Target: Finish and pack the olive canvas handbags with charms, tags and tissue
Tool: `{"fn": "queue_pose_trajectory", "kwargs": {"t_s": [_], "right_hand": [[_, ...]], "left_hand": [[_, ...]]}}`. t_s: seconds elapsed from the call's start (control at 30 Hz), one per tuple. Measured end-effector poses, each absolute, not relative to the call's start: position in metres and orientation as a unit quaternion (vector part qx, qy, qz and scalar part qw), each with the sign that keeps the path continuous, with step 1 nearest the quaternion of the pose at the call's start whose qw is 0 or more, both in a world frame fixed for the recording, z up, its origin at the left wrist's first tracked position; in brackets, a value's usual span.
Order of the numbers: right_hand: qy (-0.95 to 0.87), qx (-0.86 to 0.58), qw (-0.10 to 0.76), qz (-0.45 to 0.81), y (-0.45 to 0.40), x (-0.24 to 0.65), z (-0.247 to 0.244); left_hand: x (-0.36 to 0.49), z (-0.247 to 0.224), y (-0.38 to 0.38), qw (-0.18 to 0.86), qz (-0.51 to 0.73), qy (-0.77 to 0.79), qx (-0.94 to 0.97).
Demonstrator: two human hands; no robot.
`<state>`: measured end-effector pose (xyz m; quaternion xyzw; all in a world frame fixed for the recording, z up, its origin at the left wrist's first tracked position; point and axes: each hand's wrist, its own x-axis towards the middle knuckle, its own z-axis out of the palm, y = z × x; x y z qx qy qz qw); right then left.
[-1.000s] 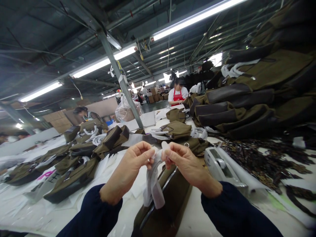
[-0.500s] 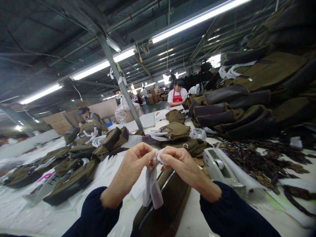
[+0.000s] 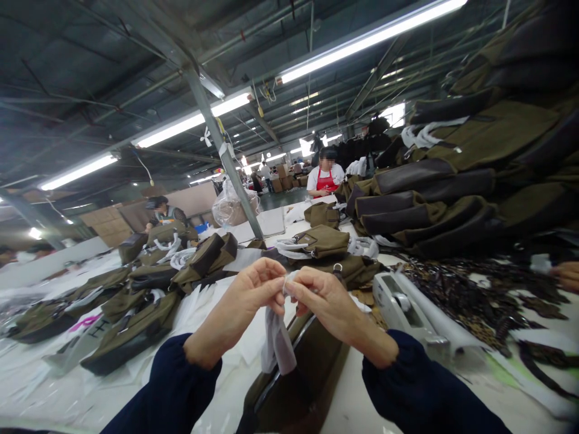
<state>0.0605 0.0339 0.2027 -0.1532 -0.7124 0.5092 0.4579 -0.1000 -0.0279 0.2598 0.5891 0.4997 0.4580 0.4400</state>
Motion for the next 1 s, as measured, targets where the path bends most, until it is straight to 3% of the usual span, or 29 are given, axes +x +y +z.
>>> {"fn": "queue_pose_trajectory", "kwargs": {"t_s": [0.2, 0.57, 0.87, 1.0], "right_hand": [[-0.699, -0.251, 0.577, 0.339, 0.03, 0.057, 0.2], [-0.713, -0.243, 0.53, 0.391, 0.029, 0.048, 0.171], [-0.813, -0.34, 0.46, 0.107, 0.02, 0.052, 0.22], [-0.793, -0.316, 0.496, 0.161, 0.018, 0.053, 0.212]], "left_hand": [[-0.098, 0.262, -0.024, 0.382, 0.465, 0.526, 0.601], [-0.104, 0.285, -0.032, 0.343, 0.56, 0.484, 0.578], [-0.086, 0.295, -0.045, 0.275, 0.473, 0.487, 0.681], [-0.086, 0.274, -0.045, 0.177, 0.44, 0.547, 0.69]]}}
